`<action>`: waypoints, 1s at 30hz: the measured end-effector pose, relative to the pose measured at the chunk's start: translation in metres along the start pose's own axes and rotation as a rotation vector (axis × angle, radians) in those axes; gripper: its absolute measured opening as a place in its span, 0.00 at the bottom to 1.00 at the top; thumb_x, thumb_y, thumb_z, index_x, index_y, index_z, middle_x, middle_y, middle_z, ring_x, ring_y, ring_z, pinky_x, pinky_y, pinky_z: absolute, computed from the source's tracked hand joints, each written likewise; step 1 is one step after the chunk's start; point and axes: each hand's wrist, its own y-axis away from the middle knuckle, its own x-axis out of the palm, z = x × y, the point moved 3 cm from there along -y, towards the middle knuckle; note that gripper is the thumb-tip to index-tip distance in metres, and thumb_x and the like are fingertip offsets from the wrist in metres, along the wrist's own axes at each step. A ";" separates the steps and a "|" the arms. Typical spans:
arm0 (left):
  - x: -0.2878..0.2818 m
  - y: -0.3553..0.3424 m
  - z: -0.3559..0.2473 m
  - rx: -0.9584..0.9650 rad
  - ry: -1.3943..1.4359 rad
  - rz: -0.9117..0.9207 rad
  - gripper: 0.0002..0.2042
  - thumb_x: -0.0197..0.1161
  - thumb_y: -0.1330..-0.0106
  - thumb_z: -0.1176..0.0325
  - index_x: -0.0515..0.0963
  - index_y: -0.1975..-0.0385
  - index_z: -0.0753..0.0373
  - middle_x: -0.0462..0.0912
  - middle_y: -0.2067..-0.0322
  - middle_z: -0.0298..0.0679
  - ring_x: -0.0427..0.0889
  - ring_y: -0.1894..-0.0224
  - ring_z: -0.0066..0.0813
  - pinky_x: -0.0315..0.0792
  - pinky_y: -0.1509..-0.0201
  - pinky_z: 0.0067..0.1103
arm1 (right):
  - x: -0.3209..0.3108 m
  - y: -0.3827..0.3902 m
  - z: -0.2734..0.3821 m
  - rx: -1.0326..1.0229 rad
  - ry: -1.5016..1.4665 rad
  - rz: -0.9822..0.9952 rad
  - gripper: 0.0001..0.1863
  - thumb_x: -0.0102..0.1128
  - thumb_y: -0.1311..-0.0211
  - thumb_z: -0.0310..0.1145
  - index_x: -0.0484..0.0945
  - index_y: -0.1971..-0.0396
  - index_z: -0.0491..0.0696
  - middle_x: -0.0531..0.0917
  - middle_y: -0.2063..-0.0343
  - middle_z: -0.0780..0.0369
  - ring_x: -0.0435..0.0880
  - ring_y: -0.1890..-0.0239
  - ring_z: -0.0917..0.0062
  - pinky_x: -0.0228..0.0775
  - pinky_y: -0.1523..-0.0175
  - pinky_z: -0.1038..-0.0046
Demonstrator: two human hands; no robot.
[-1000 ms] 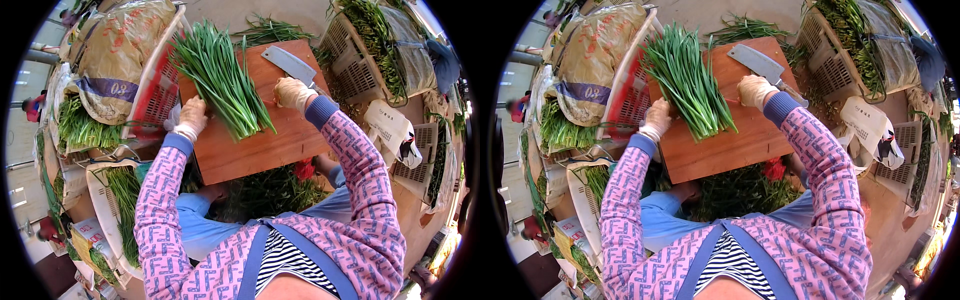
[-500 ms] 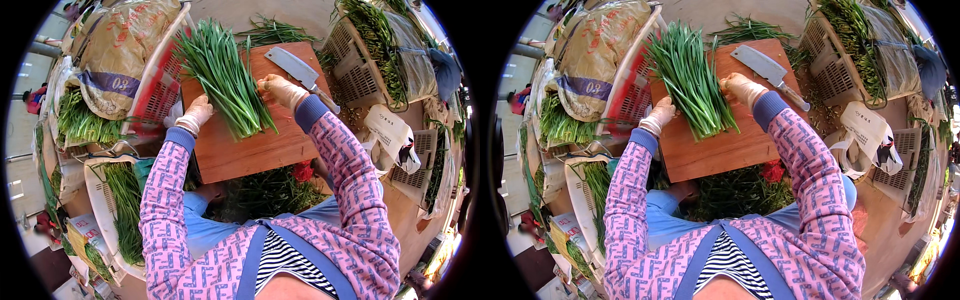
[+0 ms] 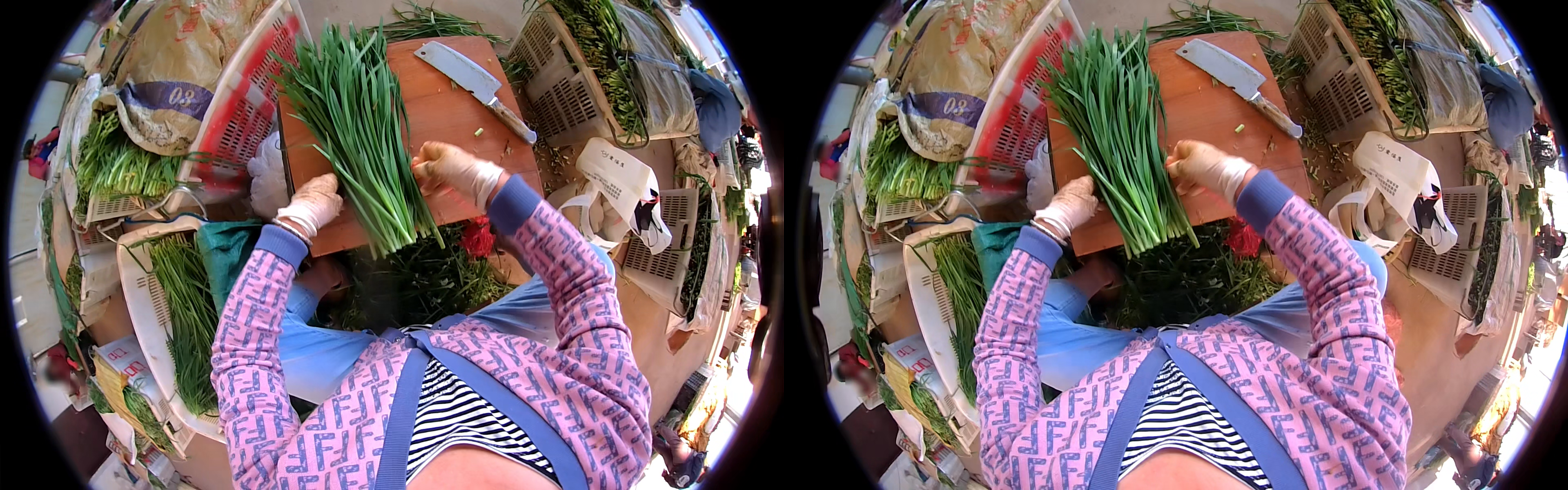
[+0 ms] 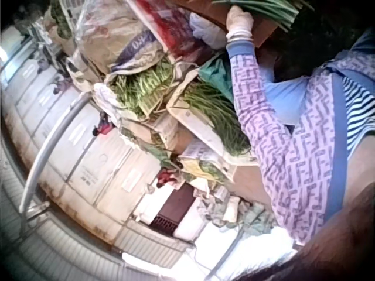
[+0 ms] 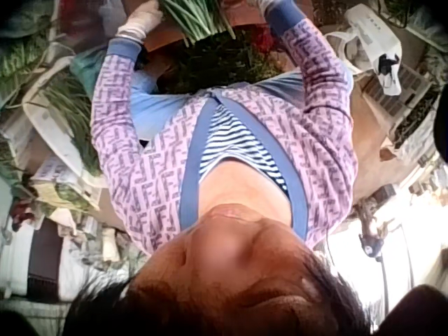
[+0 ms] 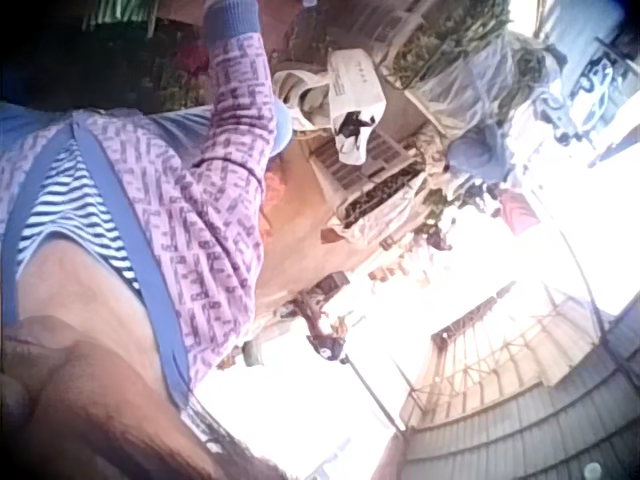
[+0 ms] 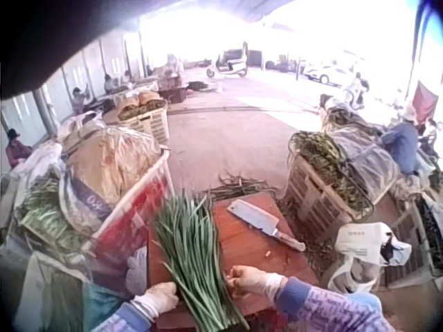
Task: The person sits on the ground at a market stall, gathering green onions from a basket, trimming the roots with a knife, and bundling them with rubber bands. The person also places a bundle into a plastic bag for a customer.
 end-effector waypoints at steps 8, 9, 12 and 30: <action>0.000 0.012 0.014 -0.006 -0.031 -0.044 0.14 0.58 0.40 0.64 0.76 0.59 0.67 0.80 0.57 0.56 0.77 0.50 0.52 0.71 0.45 0.35 | -0.033 0.086 0.020 -0.223 0.957 -0.539 0.16 0.55 0.37 0.49 0.82 0.70 0.51 0.85 0.69 0.61 0.84 0.67 0.68 0.77 0.62 0.68; 0.000 0.008 0.013 0.012 -0.018 -0.022 0.14 0.58 0.40 0.65 0.75 0.59 0.68 0.80 0.58 0.57 0.77 0.50 0.52 0.71 0.46 0.35 | -0.016 0.096 -0.009 -0.335 0.802 -0.434 0.22 0.58 0.41 0.56 0.83 0.71 0.50 0.84 0.73 0.59 0.83 0.66 0.63 0.75 0.60 0.65; 0.010 0.001 0.034 0.017 0.237 0.002 0.13 0.59 0.41 0.66 0.74 0.62 0.70 0.82 0.66 0.53 0.81 0.58 0.48 0.73 0.53 0.33 | 0.035 0.110 -0.018 -0.101 0.849 -0.202 0.25 0.62 0.45 0.58 0.84 0.68 0.48 0.85 0.71 0.56 0.83 0.64 0.59 0.73 0.57 0.62; -0.038 0.077 0.017 0.190 0.111 -0.877 0.15 0.56 0.37 0.70 0.74 0.51 0.65 0.78 0.52 0.48 0.76 0.48 0.45 0.69 0.42 0.32 | -0.026 0.084 0.035 -0.506 0.445 -0.413 0.12 0.60 0.39 0.36 0.83 0.58 0.49 0.86 0.68 0.59 0.84 0.67 0.73 0.75 0.59 0.72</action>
